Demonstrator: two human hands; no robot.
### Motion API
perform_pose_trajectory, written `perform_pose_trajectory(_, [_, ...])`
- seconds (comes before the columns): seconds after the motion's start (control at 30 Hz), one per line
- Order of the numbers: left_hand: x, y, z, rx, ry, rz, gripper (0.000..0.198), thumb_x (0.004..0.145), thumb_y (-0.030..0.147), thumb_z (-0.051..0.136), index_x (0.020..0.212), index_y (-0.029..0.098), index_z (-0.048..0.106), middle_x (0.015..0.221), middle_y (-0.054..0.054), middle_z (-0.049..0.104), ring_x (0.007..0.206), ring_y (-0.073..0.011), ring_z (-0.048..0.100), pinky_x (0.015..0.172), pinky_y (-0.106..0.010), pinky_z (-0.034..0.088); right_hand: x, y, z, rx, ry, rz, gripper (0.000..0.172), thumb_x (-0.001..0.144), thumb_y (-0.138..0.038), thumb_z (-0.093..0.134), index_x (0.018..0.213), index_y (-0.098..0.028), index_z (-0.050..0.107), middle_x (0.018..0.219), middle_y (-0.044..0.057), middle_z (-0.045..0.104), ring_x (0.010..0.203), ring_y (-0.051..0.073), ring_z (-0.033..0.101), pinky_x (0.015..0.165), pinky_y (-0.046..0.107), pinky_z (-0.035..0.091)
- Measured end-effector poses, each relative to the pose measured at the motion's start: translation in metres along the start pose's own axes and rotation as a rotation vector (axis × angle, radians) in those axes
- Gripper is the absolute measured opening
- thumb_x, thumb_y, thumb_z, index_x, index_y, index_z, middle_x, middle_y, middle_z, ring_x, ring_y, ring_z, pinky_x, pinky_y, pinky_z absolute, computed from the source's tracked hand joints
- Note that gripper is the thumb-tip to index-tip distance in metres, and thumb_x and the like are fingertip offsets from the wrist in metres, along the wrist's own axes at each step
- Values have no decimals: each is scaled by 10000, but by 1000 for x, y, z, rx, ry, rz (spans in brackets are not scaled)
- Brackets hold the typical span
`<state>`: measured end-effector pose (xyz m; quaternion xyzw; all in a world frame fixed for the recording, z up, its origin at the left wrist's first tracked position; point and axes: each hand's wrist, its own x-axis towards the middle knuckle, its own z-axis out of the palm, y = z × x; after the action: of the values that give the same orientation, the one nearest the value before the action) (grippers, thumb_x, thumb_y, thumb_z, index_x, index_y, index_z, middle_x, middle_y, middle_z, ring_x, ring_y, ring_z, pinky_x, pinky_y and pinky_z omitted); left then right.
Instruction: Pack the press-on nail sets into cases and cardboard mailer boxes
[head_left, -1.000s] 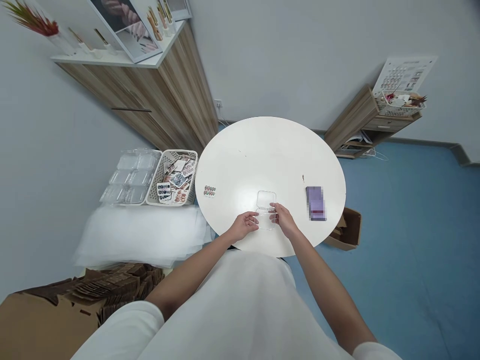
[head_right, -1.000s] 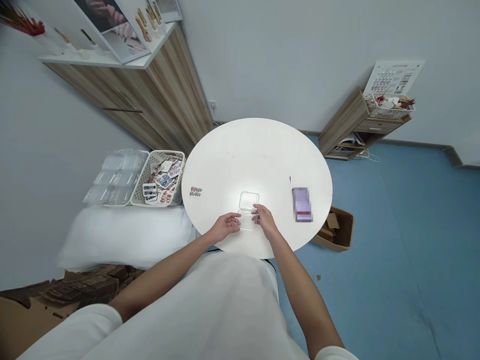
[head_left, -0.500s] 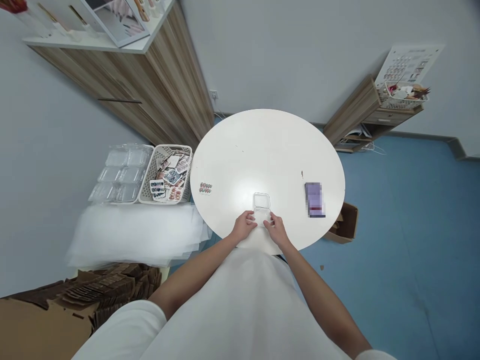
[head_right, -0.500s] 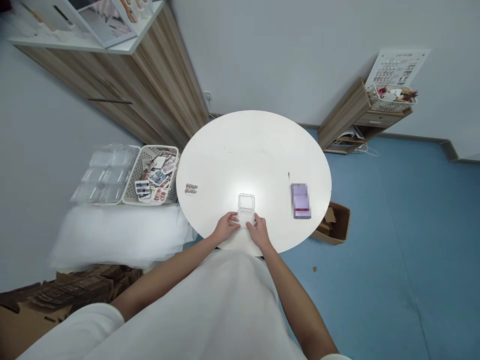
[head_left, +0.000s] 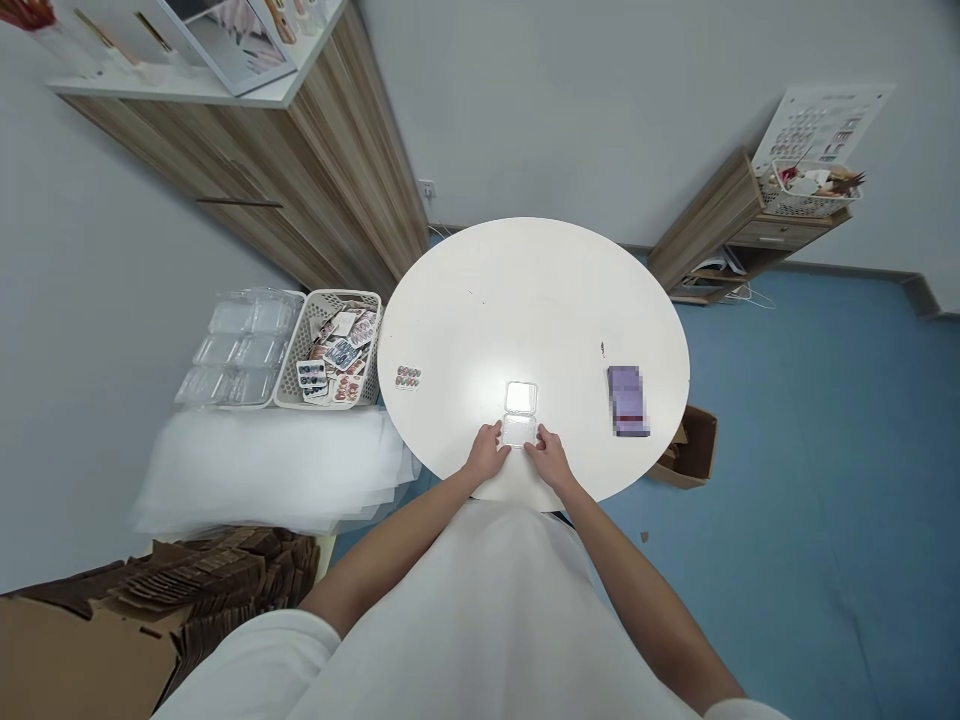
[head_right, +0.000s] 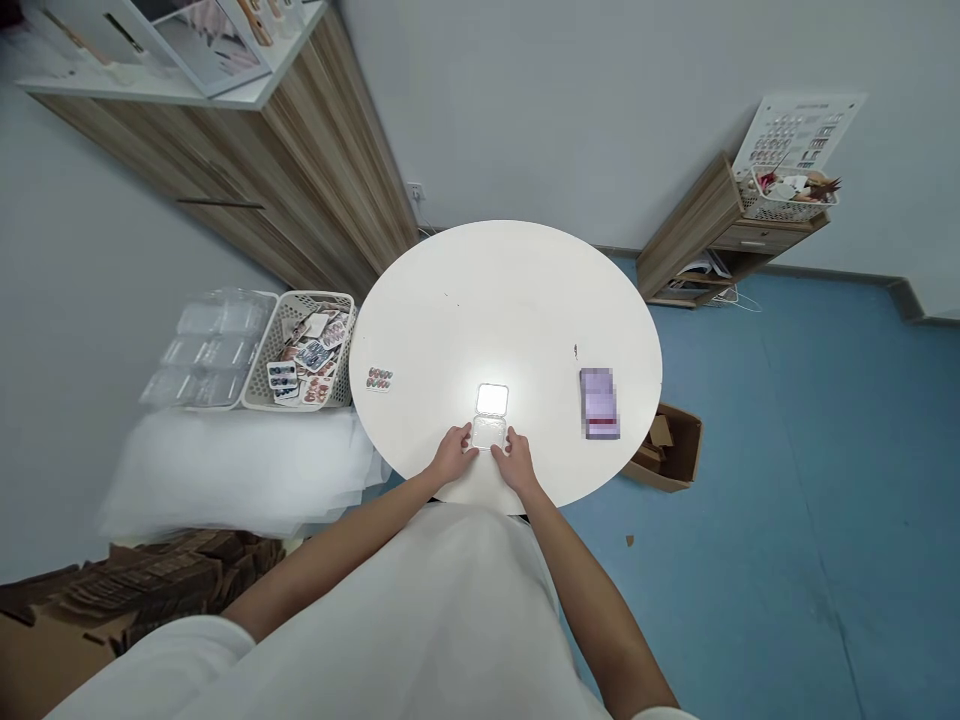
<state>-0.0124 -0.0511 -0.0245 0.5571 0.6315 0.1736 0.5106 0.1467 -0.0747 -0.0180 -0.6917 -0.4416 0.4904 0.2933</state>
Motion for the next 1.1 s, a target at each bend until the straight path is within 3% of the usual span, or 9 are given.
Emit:
perform_pose_trajectory(0.1, [-5, -2, 2, -76, 18, -45, 517, 657, 155, 595, 1154, 190, 456, 969, -55, 475, 817, -147, 475, 735, -270, 406, -7, 5, -3, 47, 20, 110, 522, 657, -420, 547, 1134, -223, 470, 1040, 70, 503, 799, 168, 532, 731, 317, 445])
perform_pose_trajectory(0.23, [-10, -3, 8, -216, 58, -103, 511, 629, 111, 606, 1119, 190, 490, 1011, -63, 488, 856, -154, 485, 729, -269, 426, -13, 6, -5, 133, -60, 186, 568, 656, -399, 551, 1182, -205, 460, 1132, 93, 498, 858, 185, 570, 730, 319, 463])
perform_pose_trajectory(0.37, [-5, -1, 13, -275, 84, -103, 502, 623, 94, 596, 1109, 184, 504, 1066, -70, 484, 915, -169, 489, 769, -282, 429, -7, -2, -7, 181, -76, 130, 516, 653, -354, 548, 1147, -214, 499, 1139, 76, 526, 946, 207, 562, 749, 320, 463])
perform_pose_trajectory(0.67, [3, -1, 17, -336, 115, -87, 514, 634, 86, 601, 1127, 186, 494, 1157, -90, 471, 1003, -182, 495, 839, -308, 423, 1, -12, -14, 243, -140, 49, 435, 644, -278, 560, 1076, -226, 558, 965, 52, 621, 917, 226, 572, 743, 343, 473])
perform_pose_trajectory(0.97, [-5, 1, 15, -322, 59, -110, 558, 672, 110, 595, 1199, 184, 430, 1225, -108, 457, 1084, -200, 476, 912, -336, 392, 1, -6, -12, 223, -126, 127, 593, 624, -316, 584, 1191, -201, 456, 1201, 76, 486, 1068, 217, 504, 845, 322, 446])
perform_pose_trajectory(1.1, [-11, -5, -1, -213, -13, -90, 542, 687, 165, 597, 1201, 172, 428, 1227, -121, 455, 1083, -204, 482, 898, -344, 405, -5, 2, -9, 118, -71, 139, 652, 645, -360, 560, 1244, -175, 383, 1235, 109, 420, 1072, 223, 501, 860, 320, 446])
